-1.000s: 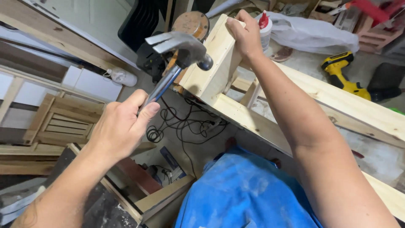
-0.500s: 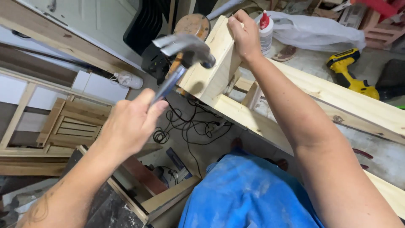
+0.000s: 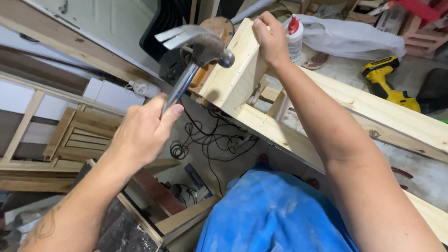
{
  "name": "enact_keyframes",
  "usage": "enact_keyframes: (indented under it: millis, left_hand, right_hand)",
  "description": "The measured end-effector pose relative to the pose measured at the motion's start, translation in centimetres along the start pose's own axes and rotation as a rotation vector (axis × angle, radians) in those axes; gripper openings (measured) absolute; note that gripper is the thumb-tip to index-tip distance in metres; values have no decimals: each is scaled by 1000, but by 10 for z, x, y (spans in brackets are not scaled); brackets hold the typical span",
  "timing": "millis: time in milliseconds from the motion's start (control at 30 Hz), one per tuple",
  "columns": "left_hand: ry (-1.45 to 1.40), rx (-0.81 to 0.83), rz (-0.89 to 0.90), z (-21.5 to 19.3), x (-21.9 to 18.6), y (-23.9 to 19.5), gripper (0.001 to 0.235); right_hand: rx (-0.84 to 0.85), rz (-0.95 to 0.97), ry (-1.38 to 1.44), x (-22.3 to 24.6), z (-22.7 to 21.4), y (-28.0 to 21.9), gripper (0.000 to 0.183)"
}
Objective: The person is assembling a wooden frame in a workshop by hammering nails into the joints, using pliers for adjustments, and then inspecting the overall structure for stability.
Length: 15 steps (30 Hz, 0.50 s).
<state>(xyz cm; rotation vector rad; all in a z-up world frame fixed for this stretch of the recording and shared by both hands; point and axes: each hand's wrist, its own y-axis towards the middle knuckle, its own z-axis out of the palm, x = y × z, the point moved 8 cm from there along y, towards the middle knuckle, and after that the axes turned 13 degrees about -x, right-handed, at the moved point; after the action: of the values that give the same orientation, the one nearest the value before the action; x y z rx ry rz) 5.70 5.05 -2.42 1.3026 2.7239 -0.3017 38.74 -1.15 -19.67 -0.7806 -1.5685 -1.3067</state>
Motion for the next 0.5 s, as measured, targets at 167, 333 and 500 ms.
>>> enact_keyframes:
  millis: [167, 333, 500]
  left_hand:
    - [158, 207, -60, 24, -13, -2, 40]
    - [169, 81, 10, 8, -10, 10, 47]
    - [113, 63, -48, -6, -18, 1, 35]
  right_hand:
    - [10, -93, 29, 0, 8, 3, 24]
    - [-8, -71, 31, -14, 9, 9, 27]
    - [-1, 22, -1, -3, 2, 2, 28]
